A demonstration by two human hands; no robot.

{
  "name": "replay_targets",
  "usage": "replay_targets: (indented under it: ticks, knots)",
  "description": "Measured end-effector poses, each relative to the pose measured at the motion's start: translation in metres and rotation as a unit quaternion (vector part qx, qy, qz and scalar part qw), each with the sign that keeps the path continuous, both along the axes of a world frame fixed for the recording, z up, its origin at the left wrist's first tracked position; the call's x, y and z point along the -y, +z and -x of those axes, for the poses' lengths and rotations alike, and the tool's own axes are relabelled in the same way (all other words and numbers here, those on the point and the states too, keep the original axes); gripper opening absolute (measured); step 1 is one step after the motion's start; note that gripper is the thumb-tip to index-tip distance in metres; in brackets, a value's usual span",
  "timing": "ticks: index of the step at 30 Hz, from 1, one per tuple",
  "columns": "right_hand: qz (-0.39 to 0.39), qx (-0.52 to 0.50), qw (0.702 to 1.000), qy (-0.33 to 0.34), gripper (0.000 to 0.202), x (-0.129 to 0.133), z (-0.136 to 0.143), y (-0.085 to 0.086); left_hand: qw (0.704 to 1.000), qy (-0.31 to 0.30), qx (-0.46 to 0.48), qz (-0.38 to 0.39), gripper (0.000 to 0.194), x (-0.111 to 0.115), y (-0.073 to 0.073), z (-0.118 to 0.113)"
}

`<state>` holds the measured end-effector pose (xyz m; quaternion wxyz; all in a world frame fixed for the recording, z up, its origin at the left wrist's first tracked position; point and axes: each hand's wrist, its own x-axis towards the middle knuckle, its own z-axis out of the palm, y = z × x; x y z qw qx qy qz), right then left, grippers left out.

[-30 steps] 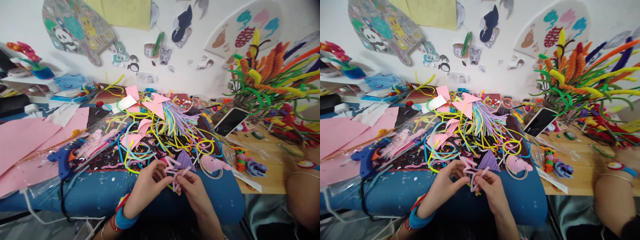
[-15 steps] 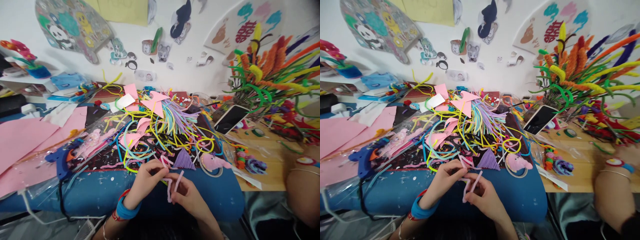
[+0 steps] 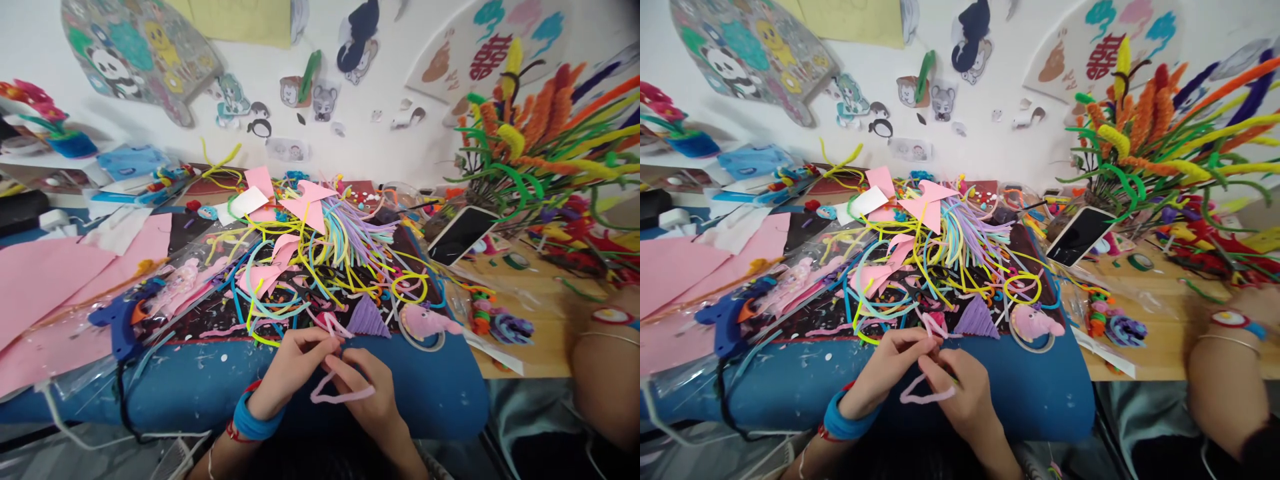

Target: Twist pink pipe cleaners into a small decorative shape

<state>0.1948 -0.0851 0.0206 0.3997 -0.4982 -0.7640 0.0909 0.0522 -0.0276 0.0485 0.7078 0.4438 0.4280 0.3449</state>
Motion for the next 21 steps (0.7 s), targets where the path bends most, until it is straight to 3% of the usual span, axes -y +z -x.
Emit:
replay_targets:
  ticks: [4, 9, 13, 17, 21]
  knots:
    - [-0.020, 0.088, 0.996, -0.018, 0.025, 0.000, 0.003, -0.001, 0.999, -0.014, 0.024, 0.044, 0.017, 0.001, -0.003, 0.001]
    - [-0.119, 0.170, 0.978, -0.012, 0.030, -0.005, 0.009, -0.002, 0.993, -0.009, 0.081, 0.082, 0.011, -0.002, -0.006, 0.003]
    - [-0.060, 0.201, 0.977, -0.038, 0.031, -0.011, 0.011, 0.000, 0.990, 0.013, 0.121, 0.079, 0.011, -0.005, -0.006, 0.002]
    - [-0.076, 0.185, 0.979, -0.030, 0.026, -0.012, 0.007, 0.000, 0.989, 0.002, 0.134, 0.059, 0.011, -0.006, -0.004, 0.004]
    - [-0.096, 0.123, 0.987, 0.048, 0.021, -0.006, 0.001, 0.000, 0.991, -0.035, 0.122, 0.049, 0.013, -0.005, -0.005, 0.009]
